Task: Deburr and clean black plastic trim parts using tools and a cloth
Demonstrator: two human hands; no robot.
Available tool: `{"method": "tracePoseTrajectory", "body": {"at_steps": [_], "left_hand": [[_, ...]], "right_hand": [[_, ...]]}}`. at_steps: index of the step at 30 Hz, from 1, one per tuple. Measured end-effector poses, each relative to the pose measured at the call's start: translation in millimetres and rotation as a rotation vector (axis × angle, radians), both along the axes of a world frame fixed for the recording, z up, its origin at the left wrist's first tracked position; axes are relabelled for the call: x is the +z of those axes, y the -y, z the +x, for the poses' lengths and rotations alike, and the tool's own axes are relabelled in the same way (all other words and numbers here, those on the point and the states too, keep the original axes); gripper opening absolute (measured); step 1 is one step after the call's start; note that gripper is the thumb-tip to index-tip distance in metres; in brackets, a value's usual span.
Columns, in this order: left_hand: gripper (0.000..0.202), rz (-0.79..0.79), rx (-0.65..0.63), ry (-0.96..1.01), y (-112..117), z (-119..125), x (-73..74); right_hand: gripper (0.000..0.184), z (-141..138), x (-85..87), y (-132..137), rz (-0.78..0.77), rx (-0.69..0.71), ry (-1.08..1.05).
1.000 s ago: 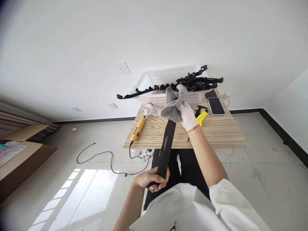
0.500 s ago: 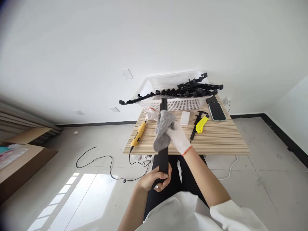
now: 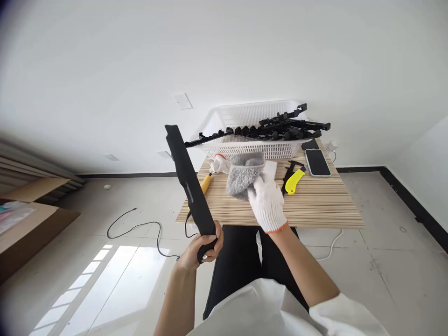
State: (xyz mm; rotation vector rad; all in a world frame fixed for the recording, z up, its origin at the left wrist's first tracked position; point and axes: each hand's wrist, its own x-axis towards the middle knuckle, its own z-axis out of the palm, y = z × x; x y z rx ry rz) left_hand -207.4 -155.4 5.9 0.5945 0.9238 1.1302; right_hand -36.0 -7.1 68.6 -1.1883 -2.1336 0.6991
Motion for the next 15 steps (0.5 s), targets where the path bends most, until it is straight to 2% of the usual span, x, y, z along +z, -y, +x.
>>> {"method": "tracePoseTrajectory", "body": {"at_steps": [1,3,6,8,11,13,15], "left_hand": [[0.027,0.018,-0.014,-0.021,2.7,-2.5,2.9],[0.026,0.053,-0.047,-0.067,6.9,-3.8,7.5],[0.032,0.109,-0.066,-0.127,10.2,-0.7,11.0],[0.044,0.114,-0.063,-0.158,10.6,1.3,12.3],[0.056,0.047,-0.032,-0.247,9.0,4.0,16.5],[0.055,-0.015,0.037,-0.420,6.5,6.7,20.9],[0.051,-0.072,0.116,-0.638,3.3,10.8,24.9]], "right_hand": [[0.029,-3.3,3.7,-9.0,0.085,-0.077,0.060],[0.037,-10.3,8.5,-24.8,0.156,-0.059,0.183],[0.074,-14.6,13.5,-37.3,0.063,0.157,0.282],[0.090,-10.4,18.9,-38.1,-0.019,0.185,0.231],[0.087,3.1,29.2,-32.2,0.057,0.015,-0.041],[0.074,12.7,33.1,-25.9,0.127,-0.070,-0.253],[0.060,19.7,31.7,-18.9,0.095,-0.088,-0.381]]}}
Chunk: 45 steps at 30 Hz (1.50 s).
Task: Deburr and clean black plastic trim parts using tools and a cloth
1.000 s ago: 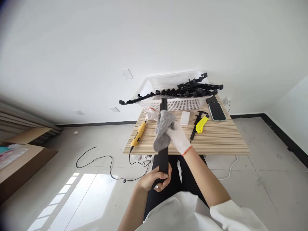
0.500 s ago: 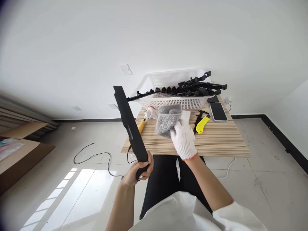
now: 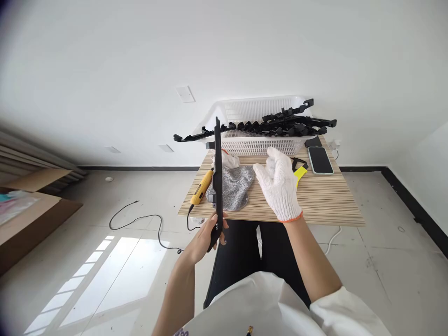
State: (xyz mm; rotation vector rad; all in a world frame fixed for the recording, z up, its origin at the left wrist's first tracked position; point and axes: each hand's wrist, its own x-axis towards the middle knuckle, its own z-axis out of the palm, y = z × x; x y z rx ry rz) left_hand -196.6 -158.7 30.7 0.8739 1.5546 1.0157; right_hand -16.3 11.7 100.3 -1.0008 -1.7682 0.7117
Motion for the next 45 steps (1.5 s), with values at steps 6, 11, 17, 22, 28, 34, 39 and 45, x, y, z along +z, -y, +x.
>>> {"method": "tracePoseTrajectory", "body": {"at_steps": [6,11,17,22,28,34,39,45], "left_hand": [[0.045,0.047,0.172,-0.233,-12.9,21.2,-3.0],[0.029,0.254,0.302,-0.318,-20.8,44.0,-5.5],[0.021,0.390,0.269,-0.222,-22.7,53.7,-1.4],[0.026,0.438,0.061,0.200,-29.6,60.1,-9.6],[0.026,0.383,0.263,0.642,-38.6,64.7,-27.4],[0.025,0.356,0.299,0.649,-39.8,49.3,-32.9],[0.025,0.365,0.299,0.588,-40.2,41.0,-35.2],[0.024,0.368,0.312,0.529,-43.8,39.3,-37.6]], "right_hand": [[0.051,-7.5,-29.4,28.0,-0.307,0.179,-0.019],[0.038,-27.8,-46.4,50.3,-0.393,0.329,0.029],[0.032,-27.6,-47.6,43.7,-0.326,0.365,-0.053],[0.035,-22.5,-47.1,41.8,-0.379,0.323,-0.126],[0.051,-19.8,-45.5,45.9,-0.440,0.420,-0.042],[0.039,15.2,-51.8,1.8,-0.022,-0.143,0.379],[0.031,46.3,-72.8,-8.1,0.110,-0.247,0.839],[0.049,37.2,-71.1,2.4,0.045,-0.426,1.108]]}}
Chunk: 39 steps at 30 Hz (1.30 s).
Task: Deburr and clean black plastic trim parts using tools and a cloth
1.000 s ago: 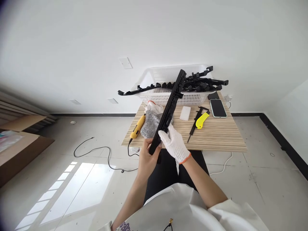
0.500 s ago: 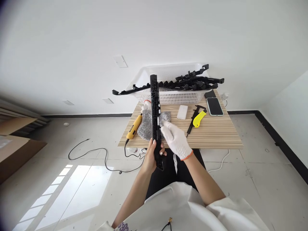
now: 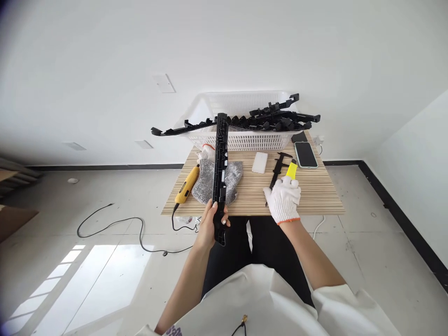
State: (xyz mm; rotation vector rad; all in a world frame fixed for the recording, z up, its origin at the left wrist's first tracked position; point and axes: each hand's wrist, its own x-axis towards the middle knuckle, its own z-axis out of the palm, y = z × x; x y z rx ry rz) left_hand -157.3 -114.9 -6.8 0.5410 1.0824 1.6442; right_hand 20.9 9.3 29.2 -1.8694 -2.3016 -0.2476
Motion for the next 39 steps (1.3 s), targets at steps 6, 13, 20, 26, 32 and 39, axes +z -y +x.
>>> {"method": "tracePoseTrajectory", "body": {"at_steps": [6,13,20,26,32,39], "left_hand": [[0.026,-0.051,0.041,-0.058,8.1,-1.7,-3.4],[0.028,-0.035,0.010,-0.133,12.0,0.1,0.1],[0.030,-0.043,0.017,-0.090,12.3,2.3,-1.5],[0.034,-0.017,0.005,-0.013,12.0,14.5,4.9],[0.032,0.045,-0.097,0.047,-3.4,26.5,11.0],[0.031,0.001,-0.099,0.018,-12.6,17.5,14.6]], "right_hand": [[0.036,-26.0,21.8,-17.8,-0.255,-0.100,0.094],[0.031,-33.8,41.0,-39.7,-0.524,-0.071,0.157],[0.027,-17.3,33.5,-27.8,-0.479,-0.036,-0.124],[0.032,-18.5,21.4,32.3,-0.231,0.076,-0.444],[0.031,-34.4,-1.7,80.8,-0.162,0.209,-0.378],[0.032,-21.0,-6.9,81.9,-0.264,0.394,-0.482]]}}
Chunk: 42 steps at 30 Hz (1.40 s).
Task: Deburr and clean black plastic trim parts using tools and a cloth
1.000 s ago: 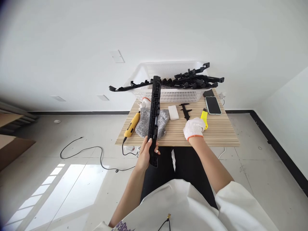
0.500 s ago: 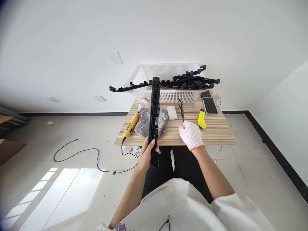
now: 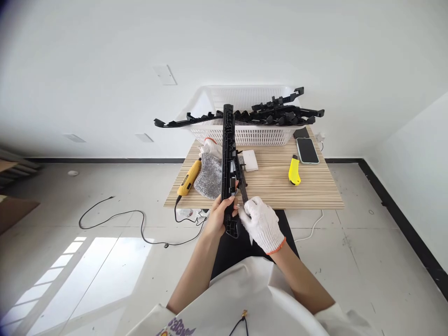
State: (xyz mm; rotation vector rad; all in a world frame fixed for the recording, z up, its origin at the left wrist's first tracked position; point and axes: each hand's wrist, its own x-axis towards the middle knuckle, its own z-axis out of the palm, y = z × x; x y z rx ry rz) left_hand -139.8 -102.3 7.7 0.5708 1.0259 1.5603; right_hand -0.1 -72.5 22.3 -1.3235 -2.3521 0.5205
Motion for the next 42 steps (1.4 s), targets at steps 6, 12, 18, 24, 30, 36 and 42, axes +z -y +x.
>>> {"method": "tracePoseTrajectory", "body": {"at_steps": [6,12,18,24,30,36,42], "left_hand": [[0.022,-0.035,-0.028,-0.014,1.1,2.3,0.3],[0.028,0.017,0.046,-0.062,2.1,2.5,-3.0],[0.038,-0.027,0.105,-0.125,6.0,4.0,-10.6],[0.042,-0.048,0.061,-0.177,8.2,9.1,-16.4],[0.039,-0.047,0.081,-0.219,7.5,12.4,-13.8],[0.033,-0.025,0.067,-0.220,6.9,13.2,-17.0],[0.033,-0.030,0.061,-0.223,7.0,12.3,-16.8]], "right_hand": [[0.031,-6.4,6.3,-11.8,-0.419,-0.089,-0.602],[0.045,-18.1,21.8,-31.5,-0.563,-0.270,-0.904],[0.038,-29.9,40.0,-44.1,-0.577,-0.264,-1.031],[0.034,-49.2,44.6,-53.4,-0.611,-0.224,-1.122],[0.034,-51.2,46.5,-50.4,-0.606,-0.197,-1.143],[0.034,-51.5,48.4,-45.7,-0.589,-0.182,-1.149],[0.046,-53.4,49.6,-43.2,-0.593,-0.117,-1.205]]}}
